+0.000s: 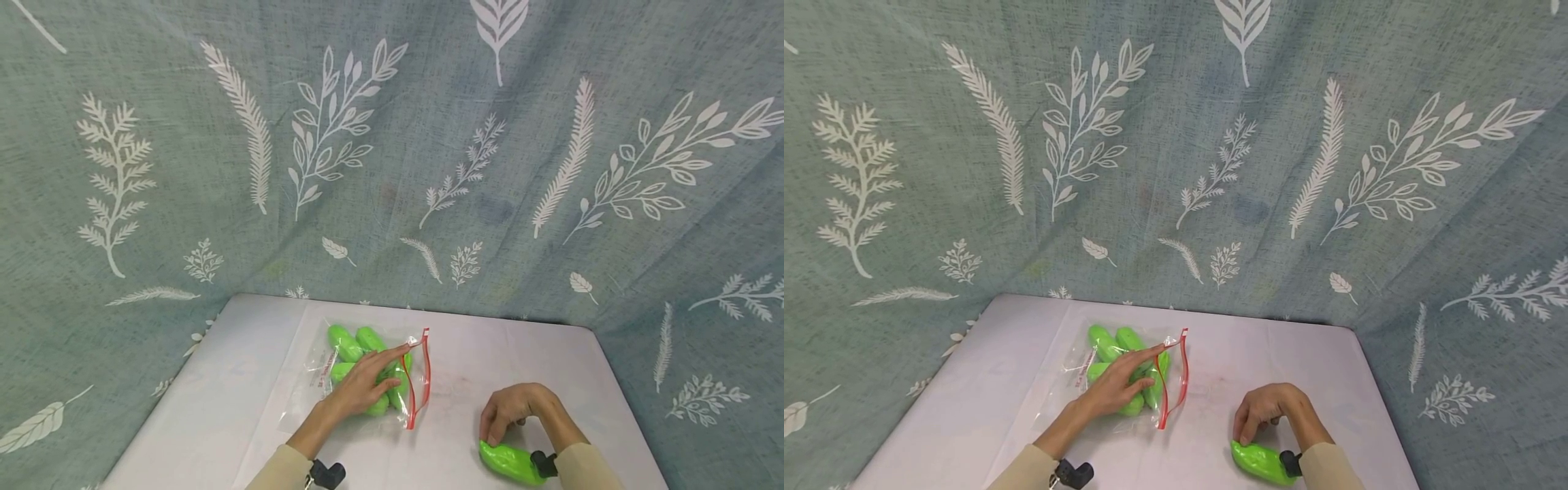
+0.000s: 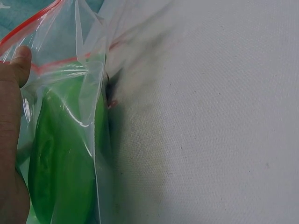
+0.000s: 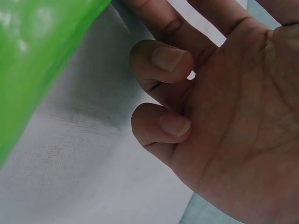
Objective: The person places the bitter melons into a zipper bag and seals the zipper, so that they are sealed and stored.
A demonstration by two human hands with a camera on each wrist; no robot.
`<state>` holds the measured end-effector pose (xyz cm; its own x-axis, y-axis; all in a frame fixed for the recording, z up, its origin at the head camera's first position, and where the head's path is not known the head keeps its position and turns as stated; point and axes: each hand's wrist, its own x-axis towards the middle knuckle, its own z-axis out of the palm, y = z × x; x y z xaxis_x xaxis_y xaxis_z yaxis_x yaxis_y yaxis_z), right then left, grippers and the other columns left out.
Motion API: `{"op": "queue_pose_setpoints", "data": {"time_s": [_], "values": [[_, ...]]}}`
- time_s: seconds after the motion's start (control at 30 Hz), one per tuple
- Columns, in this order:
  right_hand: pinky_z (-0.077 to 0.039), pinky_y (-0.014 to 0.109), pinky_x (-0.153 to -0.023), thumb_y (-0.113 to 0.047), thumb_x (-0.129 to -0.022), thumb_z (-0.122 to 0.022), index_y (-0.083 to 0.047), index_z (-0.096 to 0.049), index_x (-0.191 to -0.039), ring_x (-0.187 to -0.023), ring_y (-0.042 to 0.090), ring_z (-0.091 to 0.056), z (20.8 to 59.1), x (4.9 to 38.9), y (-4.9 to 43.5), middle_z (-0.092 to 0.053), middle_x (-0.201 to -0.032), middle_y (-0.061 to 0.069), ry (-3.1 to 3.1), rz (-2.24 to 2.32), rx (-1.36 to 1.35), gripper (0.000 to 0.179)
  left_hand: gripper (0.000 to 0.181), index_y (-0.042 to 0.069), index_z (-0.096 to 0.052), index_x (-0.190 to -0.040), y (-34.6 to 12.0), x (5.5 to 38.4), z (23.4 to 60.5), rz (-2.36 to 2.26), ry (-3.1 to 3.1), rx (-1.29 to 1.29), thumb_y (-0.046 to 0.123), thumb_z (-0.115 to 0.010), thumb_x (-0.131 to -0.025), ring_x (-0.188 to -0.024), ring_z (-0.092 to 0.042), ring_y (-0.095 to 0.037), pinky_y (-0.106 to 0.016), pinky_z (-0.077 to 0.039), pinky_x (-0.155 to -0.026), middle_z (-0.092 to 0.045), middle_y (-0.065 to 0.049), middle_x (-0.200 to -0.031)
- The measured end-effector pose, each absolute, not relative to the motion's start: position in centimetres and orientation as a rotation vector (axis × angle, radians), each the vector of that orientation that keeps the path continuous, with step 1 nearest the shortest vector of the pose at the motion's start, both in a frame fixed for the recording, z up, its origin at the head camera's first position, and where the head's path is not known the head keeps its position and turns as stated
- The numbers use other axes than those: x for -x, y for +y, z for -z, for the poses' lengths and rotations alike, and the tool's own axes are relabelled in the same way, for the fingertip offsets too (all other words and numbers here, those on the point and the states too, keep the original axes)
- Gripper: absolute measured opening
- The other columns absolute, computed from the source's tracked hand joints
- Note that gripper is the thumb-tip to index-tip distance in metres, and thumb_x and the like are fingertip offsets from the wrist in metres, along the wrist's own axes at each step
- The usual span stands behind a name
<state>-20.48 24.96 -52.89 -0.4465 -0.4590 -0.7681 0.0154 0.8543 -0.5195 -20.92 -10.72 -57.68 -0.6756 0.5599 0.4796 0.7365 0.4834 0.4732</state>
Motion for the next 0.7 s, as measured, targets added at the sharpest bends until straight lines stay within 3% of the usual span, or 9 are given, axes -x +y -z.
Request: {"op": "queue_pose_setpoints", "data": {"time_s": [0.33, 0.53, 0.7], "values": [[-0.032, 0.024, -0.058, -0.016, -0.080, -0.079, -0.019, -0.081, -0.095, -0.068, 0.010, -0.045, 53.8, 20.0, 24.9, -0.066, -0.079, -0.009, 1.891, 0.698, 0.384, 0.015, 0.072, 0.021, -0.038, -0.156, -10.6, 21.0, 57.6, 0.969, -2.466, 1.110, 0.023, -0.072, -0.093, -0.140, -0.047, -0.019, -0.060, -0.038, -0.111, -0.044, 0.004, -0.157], [-0.027, 0.024, -0.056, -0.018, -0.085, -0.076, -0.018, -0.080, -0.104, -0.065, 0.009, -0.039, 53.8, 20.0, 24.9, -0.057, -0.075, -0.010, 1.816, 0.702, 0.389, 0.019, 0.071, 0.021, -0.038, -0.156, -10.6, 20.9, 57.7, 0.956, -2.469, 1.106, 0.025, -0.071, -0.094, -0.139, -0.048, -0.019, -0.060, -0.038, -0.111, -0.044, 0.005, -0.157], [-0.027, 0.023, -0.055, -0.015, -0.086, -0.076, -0.013, -0.080, -0.103, -0.062, 0.008, -0.038, 54.0, 19.9, 24.9, -0.059, -0.073, -0.011, 1.794, 0.739, 0.401, 0.018, 0.070, 0.021, -0.038, -0.156, -10.7, 21.0, 57.8, 0.949, -2.472, 1.103, 0.027, -0.070, -0.094, -0.140, -0.047, -0.019, -0.061, -0.037, -0.111, -0.043, 0.006, -0.157]]}}
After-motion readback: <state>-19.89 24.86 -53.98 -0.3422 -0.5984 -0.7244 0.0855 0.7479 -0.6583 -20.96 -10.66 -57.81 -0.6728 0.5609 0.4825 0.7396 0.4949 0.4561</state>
